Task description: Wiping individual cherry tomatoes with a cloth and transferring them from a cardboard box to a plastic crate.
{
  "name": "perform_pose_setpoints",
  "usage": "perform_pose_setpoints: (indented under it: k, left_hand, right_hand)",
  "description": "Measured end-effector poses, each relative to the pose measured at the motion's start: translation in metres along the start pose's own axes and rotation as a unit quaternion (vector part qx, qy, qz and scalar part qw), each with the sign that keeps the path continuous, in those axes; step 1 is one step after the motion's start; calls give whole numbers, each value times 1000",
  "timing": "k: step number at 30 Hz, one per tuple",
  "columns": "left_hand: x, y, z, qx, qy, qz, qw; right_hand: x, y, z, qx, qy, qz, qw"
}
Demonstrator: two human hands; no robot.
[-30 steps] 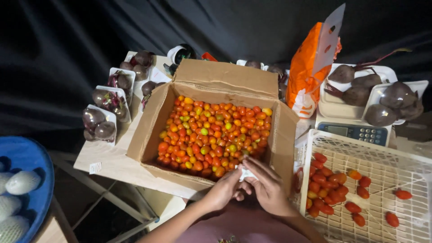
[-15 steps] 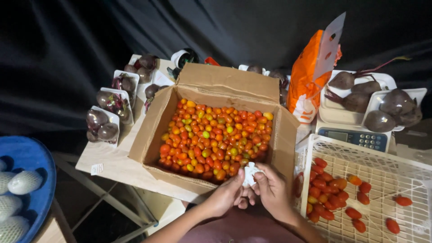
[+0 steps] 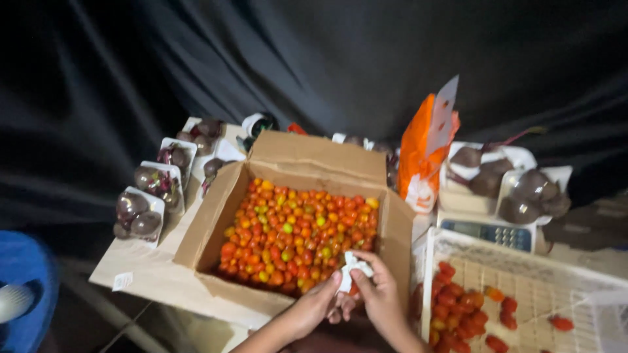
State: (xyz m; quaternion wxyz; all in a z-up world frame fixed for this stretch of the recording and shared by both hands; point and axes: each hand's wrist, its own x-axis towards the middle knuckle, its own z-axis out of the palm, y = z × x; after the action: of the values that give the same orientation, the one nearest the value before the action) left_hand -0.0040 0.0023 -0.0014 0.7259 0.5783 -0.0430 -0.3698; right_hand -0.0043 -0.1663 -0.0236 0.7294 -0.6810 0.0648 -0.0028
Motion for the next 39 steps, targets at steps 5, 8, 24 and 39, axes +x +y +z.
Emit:
perform_pose_setpoints:
  k: [5,8,24,39]
  left_hand:
    - [23,-1,0,-127,57,-25,990]
    - [45,-17,-20,-93,158,-23,983]
    - [106,-105,-81,53,179,25,982]
    - [86,-84,-78,157,128,57,978]
  right_hand:
    - [8,-2,5,99,-38,34,994]
    - [17,17,5,-33,-82,-71,994]
    - [62,74,13,-87,-24,-71,993]
    - [57,51,15,-82,-108,-186,973]
